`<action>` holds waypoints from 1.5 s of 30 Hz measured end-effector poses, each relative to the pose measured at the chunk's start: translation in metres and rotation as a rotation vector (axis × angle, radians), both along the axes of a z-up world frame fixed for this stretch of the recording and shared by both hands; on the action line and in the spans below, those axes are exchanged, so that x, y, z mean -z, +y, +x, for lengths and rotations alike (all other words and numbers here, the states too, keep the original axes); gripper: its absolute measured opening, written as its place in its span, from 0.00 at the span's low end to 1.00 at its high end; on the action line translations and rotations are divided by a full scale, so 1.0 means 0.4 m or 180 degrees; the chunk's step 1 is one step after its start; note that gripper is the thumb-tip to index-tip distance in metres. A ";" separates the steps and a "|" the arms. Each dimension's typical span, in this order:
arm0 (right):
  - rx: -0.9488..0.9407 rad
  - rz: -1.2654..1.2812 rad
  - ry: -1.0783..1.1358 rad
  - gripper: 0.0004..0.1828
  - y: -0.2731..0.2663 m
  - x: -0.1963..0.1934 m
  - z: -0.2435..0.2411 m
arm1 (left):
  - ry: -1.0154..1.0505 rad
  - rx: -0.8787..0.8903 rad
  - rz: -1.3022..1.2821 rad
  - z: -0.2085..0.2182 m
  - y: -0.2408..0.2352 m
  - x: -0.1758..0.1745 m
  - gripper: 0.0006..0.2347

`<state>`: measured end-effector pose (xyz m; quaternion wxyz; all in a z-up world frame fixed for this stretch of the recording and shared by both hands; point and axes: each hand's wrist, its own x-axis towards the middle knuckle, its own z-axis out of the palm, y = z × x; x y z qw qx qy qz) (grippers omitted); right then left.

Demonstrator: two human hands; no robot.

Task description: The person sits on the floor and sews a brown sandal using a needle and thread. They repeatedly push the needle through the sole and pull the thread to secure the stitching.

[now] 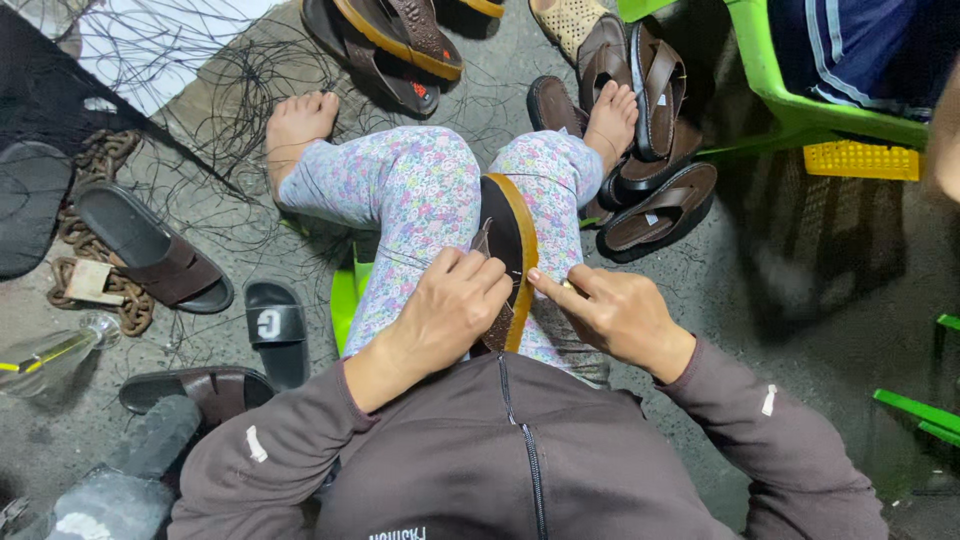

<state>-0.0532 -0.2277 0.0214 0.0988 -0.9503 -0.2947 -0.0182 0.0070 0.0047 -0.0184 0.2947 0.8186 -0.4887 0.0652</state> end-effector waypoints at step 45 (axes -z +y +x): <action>0.1680 0.1492 0.1795 0.18 -0.028 -0.008 -0.060 | 0.1388 -0.0350 0.0104 -0.046 -0.001 -0.031 0.07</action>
